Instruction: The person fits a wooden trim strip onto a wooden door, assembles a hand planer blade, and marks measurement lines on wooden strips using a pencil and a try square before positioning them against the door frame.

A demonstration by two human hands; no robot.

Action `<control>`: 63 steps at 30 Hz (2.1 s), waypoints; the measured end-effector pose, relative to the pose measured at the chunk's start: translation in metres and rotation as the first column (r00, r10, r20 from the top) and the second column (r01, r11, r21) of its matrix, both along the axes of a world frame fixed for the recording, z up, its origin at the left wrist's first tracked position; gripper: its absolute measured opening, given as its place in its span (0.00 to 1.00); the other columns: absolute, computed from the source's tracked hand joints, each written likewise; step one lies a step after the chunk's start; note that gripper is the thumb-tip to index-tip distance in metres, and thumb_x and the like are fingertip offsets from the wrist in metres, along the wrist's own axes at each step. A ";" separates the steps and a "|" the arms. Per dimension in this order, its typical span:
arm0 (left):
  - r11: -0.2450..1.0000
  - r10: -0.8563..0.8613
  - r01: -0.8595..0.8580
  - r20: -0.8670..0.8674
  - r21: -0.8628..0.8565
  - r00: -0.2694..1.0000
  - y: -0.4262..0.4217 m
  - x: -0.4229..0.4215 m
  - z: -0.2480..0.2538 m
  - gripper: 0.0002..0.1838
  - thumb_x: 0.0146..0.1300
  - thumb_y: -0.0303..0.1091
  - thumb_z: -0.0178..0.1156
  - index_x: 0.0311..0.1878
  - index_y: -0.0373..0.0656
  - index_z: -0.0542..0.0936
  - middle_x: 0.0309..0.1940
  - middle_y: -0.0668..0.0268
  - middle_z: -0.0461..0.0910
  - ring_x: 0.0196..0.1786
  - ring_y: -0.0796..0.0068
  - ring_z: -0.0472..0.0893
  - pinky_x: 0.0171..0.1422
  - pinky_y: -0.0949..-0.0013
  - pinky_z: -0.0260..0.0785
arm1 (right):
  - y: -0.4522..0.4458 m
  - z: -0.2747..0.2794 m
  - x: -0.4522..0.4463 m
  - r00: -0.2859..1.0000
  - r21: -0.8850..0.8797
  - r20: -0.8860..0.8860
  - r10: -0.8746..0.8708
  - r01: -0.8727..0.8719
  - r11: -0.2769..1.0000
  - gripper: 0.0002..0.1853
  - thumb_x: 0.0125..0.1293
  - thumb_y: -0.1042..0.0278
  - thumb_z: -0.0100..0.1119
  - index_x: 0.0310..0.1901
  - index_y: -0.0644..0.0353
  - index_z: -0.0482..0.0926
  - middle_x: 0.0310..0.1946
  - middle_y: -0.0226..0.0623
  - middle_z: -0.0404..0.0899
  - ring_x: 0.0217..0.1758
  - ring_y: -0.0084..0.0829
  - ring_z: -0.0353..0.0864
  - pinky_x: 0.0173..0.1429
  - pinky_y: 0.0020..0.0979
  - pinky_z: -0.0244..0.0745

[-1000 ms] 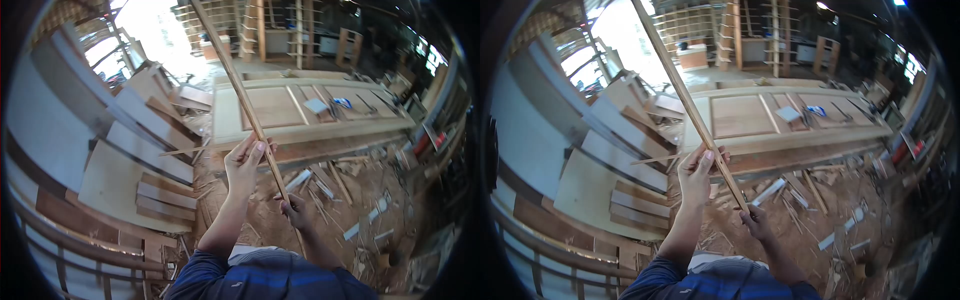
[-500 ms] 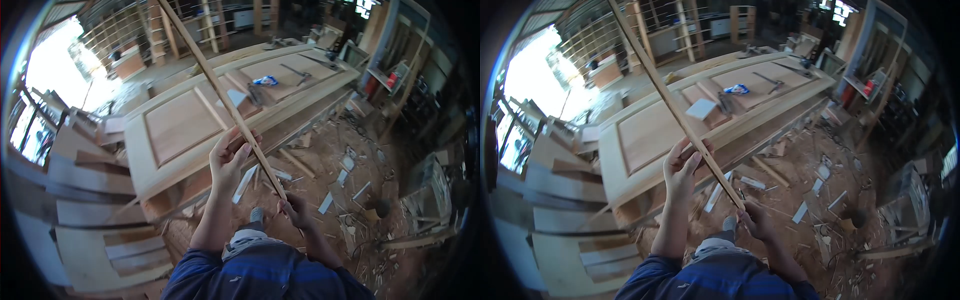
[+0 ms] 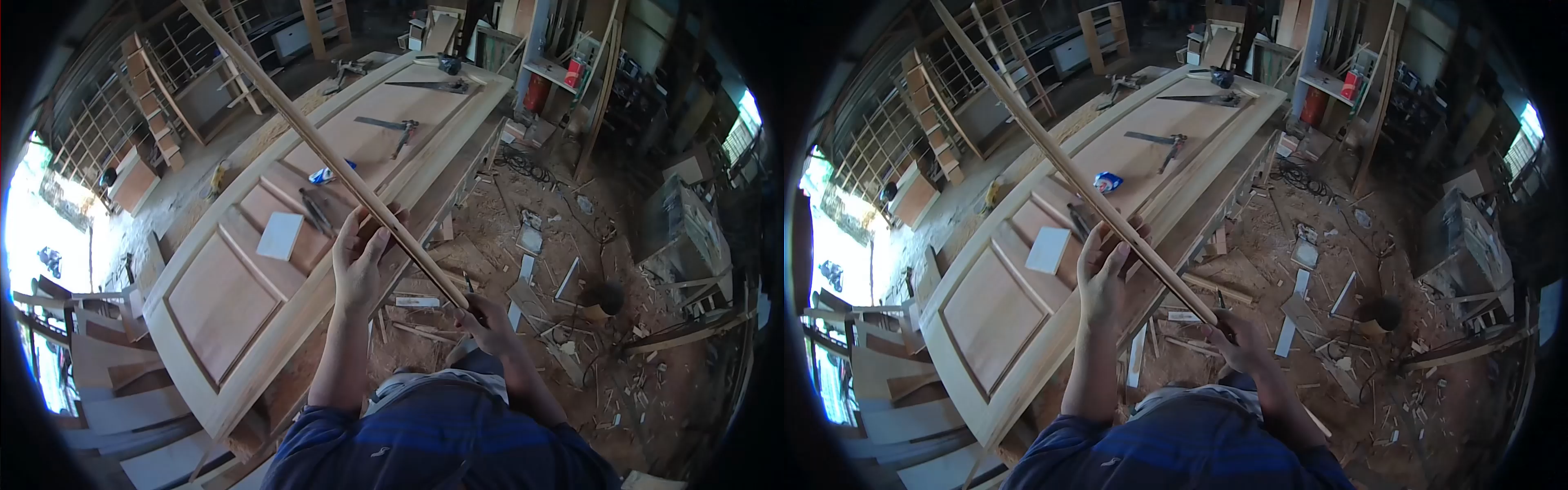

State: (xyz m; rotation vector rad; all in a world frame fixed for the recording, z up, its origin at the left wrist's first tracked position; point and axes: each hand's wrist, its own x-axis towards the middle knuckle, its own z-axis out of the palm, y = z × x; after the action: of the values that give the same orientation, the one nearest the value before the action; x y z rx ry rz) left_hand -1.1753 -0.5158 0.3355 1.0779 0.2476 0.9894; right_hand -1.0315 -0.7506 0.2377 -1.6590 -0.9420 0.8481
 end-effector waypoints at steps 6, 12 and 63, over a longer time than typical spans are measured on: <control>0.997 0.003 0.001 -0.048 0.074 0.999 0.032 0.148 -0.034 0.29 0.78 0.22 0.65 0.78 0.32 0.68 0.70 0.51 0.82 0.71 0.57 0.84 0.76 0.55 0.80 | 0.029 -0.038 0.150 0.998 0.056 -0.057 0.023 -0.020 0.998 0.23 0.82 0.49 0.66 0.64 0.61 0.85 0.32 0.32 0.86 0.33 0.21 0.81 0.40 0.32 0.74; 0.963 0.072 -0.030 -0.150 0.269 0.986 0.033 0.318 -0.043 0.45 0.69 0.13 0.71 0.86 0.32 0.60 0.68 0.58 0.79 0.67 0.68 0.84 0.70 0.65 0.83 | 0.041 -0.017 0.321 0.998 -0.055 0.017 0.064 -0.063 0.996 0.25 0.83 0.48 0.63 0.65 0.65 0.84 0.35 0.33 0.88 0.39 0.26 0.85 0.44 0.33 0.78; 0.671 0.667 0.206 -0.701 0.712 0.252 0.517 1.075 -0.300 0.13 0.76 0.38 0.66 0.52 0.39 0.89 0.50 0.51 0.86 0.58 0.46 0.83 0.65 0.48 0.77 | 0.440 -0.169 1.172 0.888 -0.064 0.458 -0.047 0.085 0.994 0.19 0.74 0.49 0.72 0.38 0.58 0.81 0.26 0.46 0.83 0.30 0.54 0.86 0.35 0.50 0.78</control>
State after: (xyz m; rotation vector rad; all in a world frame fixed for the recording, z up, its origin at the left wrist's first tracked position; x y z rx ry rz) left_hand -0.1007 0.0015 0.0351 2.4222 1.1986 0.5310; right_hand 0.1401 -0.3107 0.0685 -1.9991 -1.1710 0.4568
